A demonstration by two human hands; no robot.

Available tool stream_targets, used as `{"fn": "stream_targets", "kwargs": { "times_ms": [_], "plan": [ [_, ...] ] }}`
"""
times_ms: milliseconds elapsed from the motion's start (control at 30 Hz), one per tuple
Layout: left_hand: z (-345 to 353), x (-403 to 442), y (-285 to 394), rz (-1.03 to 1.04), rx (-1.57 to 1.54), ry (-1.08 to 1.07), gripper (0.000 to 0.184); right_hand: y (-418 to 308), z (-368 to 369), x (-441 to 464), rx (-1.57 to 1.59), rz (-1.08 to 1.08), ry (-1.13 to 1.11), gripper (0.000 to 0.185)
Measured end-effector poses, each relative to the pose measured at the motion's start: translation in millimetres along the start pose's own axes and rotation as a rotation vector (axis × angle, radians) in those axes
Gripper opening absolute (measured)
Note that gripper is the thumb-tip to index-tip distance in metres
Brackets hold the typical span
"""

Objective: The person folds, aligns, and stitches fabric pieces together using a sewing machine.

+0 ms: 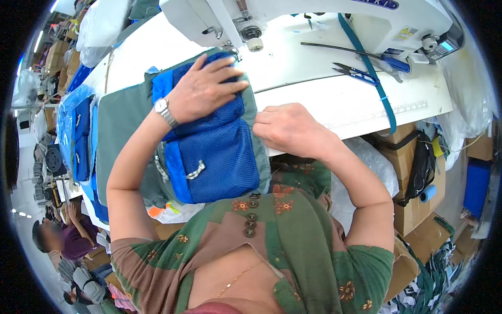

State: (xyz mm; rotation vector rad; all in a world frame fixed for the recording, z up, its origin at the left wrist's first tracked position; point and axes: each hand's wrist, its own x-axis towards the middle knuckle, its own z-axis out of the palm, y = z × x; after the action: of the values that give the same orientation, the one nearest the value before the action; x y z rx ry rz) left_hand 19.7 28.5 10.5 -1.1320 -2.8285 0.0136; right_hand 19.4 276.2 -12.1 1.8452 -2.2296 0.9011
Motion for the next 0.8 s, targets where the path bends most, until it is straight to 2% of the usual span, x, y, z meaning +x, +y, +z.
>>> {"fn": "stream_targets", "kwargs": {
  "times_ms": [67,167,400,567,733,800],
  "plan": [
    [-11.4,-5.2,15.9,-0.029,-0.137,-0.100,0.041,0.5,-0.2,-1.4,-0.032,0.015,0.012,0.014],
    [-10.5,-9.0,15.3,-0.042,-0.189,-0.102,0.051,3.3,1.1,-1.9,-0.026,-0.028,0.038,0.014],
    [-8.1,-2.1,-6.2,-0.053,-0.259,-0.154,0.047,18.5,6.2,7.9,-0.095,-0.039,0.061,0.015],
    [2.7,1.8,-33.5,-0.058,-0.251,-0.081,0.043,32.9,6.5,23.2,-0.104,-0.040,0.091,0.013],
    [7.8,10.3,-56.6,-0.065,-0.244,-0.025,0.043,50.3,13.9,32.9,-0.186,0.048,0.071,0.011],
    [8.9,14.7,-68.0,-0.155,-0.273,-0.132,0.042,54.7,15.4,31.2,-0.212,0.093,0.078,0.014]
  ]
}}
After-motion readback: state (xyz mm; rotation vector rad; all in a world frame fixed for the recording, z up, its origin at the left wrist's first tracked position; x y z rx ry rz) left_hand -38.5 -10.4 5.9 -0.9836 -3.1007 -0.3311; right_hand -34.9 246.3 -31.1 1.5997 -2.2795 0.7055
